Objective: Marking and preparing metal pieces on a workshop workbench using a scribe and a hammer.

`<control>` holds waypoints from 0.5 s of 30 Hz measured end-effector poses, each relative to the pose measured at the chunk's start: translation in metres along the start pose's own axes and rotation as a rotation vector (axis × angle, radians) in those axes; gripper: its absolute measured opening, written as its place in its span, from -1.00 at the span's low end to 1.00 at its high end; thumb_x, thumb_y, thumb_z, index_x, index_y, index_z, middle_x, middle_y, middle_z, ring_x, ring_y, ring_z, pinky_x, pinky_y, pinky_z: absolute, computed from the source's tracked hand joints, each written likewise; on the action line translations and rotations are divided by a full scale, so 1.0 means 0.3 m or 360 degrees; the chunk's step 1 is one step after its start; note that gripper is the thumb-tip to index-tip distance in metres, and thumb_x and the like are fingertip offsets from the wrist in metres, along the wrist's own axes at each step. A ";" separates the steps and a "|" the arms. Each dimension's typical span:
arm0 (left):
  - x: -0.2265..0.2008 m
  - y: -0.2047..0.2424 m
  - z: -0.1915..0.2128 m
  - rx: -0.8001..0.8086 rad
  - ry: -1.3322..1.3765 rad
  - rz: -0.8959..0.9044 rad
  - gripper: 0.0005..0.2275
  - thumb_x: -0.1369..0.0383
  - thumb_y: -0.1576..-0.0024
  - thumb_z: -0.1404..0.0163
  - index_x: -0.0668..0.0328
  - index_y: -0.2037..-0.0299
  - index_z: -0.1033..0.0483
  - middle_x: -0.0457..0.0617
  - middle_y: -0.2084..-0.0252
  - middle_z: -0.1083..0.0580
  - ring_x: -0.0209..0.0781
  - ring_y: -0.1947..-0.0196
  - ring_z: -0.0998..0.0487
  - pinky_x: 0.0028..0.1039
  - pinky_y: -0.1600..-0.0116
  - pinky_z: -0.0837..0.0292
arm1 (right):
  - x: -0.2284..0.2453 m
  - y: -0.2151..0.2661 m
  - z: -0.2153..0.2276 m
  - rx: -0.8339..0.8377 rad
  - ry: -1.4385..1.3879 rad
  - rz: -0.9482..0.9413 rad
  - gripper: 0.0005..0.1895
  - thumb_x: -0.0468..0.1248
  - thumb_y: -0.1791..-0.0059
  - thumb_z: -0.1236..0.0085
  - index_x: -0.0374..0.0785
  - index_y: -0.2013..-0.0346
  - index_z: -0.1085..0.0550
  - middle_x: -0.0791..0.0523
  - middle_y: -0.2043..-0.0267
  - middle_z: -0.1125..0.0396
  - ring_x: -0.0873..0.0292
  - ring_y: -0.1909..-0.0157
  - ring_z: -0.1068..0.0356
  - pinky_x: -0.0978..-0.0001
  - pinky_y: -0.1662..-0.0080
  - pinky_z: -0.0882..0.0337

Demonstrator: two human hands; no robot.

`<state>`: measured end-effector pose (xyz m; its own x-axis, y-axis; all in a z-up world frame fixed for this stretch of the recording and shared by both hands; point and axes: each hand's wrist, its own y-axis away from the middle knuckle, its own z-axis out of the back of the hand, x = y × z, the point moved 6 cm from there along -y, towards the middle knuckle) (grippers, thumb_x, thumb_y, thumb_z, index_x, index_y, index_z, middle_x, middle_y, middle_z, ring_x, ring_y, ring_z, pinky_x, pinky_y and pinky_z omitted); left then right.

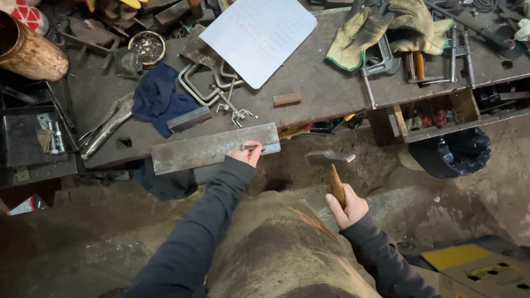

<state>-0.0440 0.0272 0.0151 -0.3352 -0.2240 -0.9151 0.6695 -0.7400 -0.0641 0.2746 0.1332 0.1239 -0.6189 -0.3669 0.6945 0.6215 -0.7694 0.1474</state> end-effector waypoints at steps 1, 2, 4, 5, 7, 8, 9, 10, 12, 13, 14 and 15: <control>0.005 -0.004 -0.012 -0.0001 -0.0001 0.0001 -0.85 0.31 -0.19 -0.10 0.20 0.17 -0.61 0.06 0.35 -0.62 -0.09 0.35 -0.67 -0.39 0.25 -0.55 | 0.016 -0.002 0.009 0.0001 -0.0001 0.0001 -0.64 -0.09 0.00 -0.17 -0.23 0.02 -0.43 0.04 0.50 -0.39 0.10 0.47 -0.48 0.30 0.33 -0.44; -0.006 -0.009 -0.025 -0.0014 -0.0160 -0.0124 -0.86 0.30 -0.18 -0.10 0.18 0.20 -0.60 0.08 0.34 -0.61 0.01 0.35 -0.65 -0.32 0.25 -0.53 | 0.041 -0.005 0.021 -0.0024 0.0011 0.0068 -0.64 -0.11 -0.01 -0.16 -0.22 -0.01 -0.43 0.05 0.50 -0.40 0.10 0.46 -0.49 0.32 0.33 -0.45; -0.022 -0.016 -0.051 -0.0026 -0.0317 -0.0249 -0.87 0.29 -0.17 -0.10 0.17 0.23 -0.59 0.10 0.34 -0.60 0.10 0.34 -0.63 -0.25 0.25 -0.51 | 0.106 -0.016 0.057 -0.0050 0.0023 0.0135 -0.64 -0.13 -0.01 -0.16 -0.21 -0.04 -0.42 0.05 0.49 -0.41 0.10 0.45 -0.51 0.33 0.32 -0.45; -0.033 -0.018 -0.070 0.0012 -0.0399 -0.0304 -0.87 0.30 -0.17 -0.09 0.17 0.24 -0.57 0.10 0.32 -0.59 0.13 0.31 -0.61 -0.21 0.22 -0.49 | 0.149 -0.024 0.072 0.0008 0.0038 0.0147 -0.62 -0.14 0.00 -0.15 -0.18 -0.07 -0.41 0.06 0.52 -0.41 0.10 0.49 -0.51 0.34 0.35 -0.46; -0.038 -0.024 -0.097 0.0043 -0.0479 -0.0362 -0.87 0.30 -0.18 -0.08 0.17 0.25 -0.55 0.10 0.30 -0.58 0.16 0.28 -0.59 -0.17 0.19 -0.47 | 0.236 -0.053 0.105 0.0064 0.0057 0.0167 -0.60 -0.15 0.01 -0.14 -0.15 -0.11 -0.40 0.07 0.55 -0.42 0.10 0.53 -0.52 0.34 0.37 -0.47; -0.033 -0.028 -0.120 0.0113 -0.0592 -0.0383 -0.89 0.32 -0.18 -0.07 0.18 0.27 -0.54 0.11 0.29 -0.57 0.16 0.26 -0.57 -0.14 0.16 -0.45 | 0.312 -0.063 0.124 0.0027 0.0187 0.0445 -0.59 -0.17 0.00 -0.15 -0.18 -0.11 -0.39 0.02 0.47 -0.42 0.03 0.48 -0.51 0.32 0.37 -0.47; -0.028 -0.031 -0.142 0.0183 -0.0705 -0.0403 -0.90 0.34 -0.19 -0.07 0.18 0.28 -0.52 0.11 0.29 -0.56 0.17 0.23 -0.55 -0.12 0.13 -0.43 | 0.385 -0.067 0.140 -0.0006 0.0318 0.0722 -0.59 -0.18 0.00 -0.17 -0.21 -0.11 -0.39 -0.02 0.38 -0.43 -0.03 0.43 -0.49 0.29 0.37 -0.47; -0.028 -0.029 -0.146 0.0183 -0.0702 -0.0411 -0.90 0.34 -0.19 -0.07 0.18 0.28 -0.52 0.11 0.29 -0.56 0.17 0.23 -0.55 -0.12 0.13 -0.43 | 0.398 -0.080 0.139 -0.0014 0.0322 0.0721 -0.59 -0.18 0.00 -0.17 -0.21 -0.11 -0.39 -0.02 0.38 -0.43 -0.03 0.43 -0.49 0.29 0.37 -0.47; -0.037 -0.022 -0.148 0.0165 -0.0743 -0.0507 -0.91 0.37 -0.13 -0.07 0.21 0.25 -0.49 0.12 0.30 -0.53 0.16 0.23 -0.54 -0.12 0.11 -0.42 | 0.445 -0.099 0.120 0.0066 0.0345 0.0890 -0.62 -0.18 -0.03 -0.16 -0.22 -0.10 -0.37 -0.01 0.40 -0.42 -0.04 0.43 -0.50 0.26 0.37 -0.47; -0.045 -0.021 -0.143 0.0161 -0.0741 -0.0511 -0.91 0.37 -0.13 -0.07 0.21 0.25 -0.49 0.12 0.30 -0.53 0.16 0.23 -0.54 -0.12 0.11 -0.42 | 0.455 -0.116 0.109 0.0063 0.0349 0.0893 -0.62 -0.18 -0.03 -0.16 -0.22 -0.10 -0.37 -0.01 0.40 -0.42 -0.04 0.43 -0.50 0.26 0.37 -0.47; -0.063 -0.011 -0.130 0.0090 -0.0704 -0.0584 -0.88 0.39 -0.10 -0.08 0.21 0.23 -0.48 0.12 0.30 -0.52 0.16 0.24 -0.54 -0.13 0.11 -0.43 | 0.451 -0.137 0.085 0.0166 0.0434 0.0792 -0.63 -0.18 -0.03 -0.17 -0.21 -0.08 -0.38 0.00 0.42 -0.43 -0.04 0.44 -0.50 0.24 0.38 -0.46; -0.080 -0.001 -0.117 0.0018 -0.0667 -0.0656 -0.85 0.40 -0.07 -0.09 0.22 0.20 -0.46 0.12 0.29 -0.52 0.16 0.24 -0.53 -0.14 0.11 -0.43 | 0.446 -0.157 0.060 0.0268 0.0518 0.0690 -0.65 -0.18 -0.04 -0.18 -0.20 -0.07 -0.39 0.01 0.44 -0.43 -0.04 0.45 -0.50 0.21 0.40 -0.45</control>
<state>-0.0127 0.0550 0.0231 -0.8014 -0.1461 -0.5800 0.4219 -0.8255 -0.3750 0.1713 0.1298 0.2226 -0.3897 -0.7936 0.4673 0.9033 -0.4281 0.0263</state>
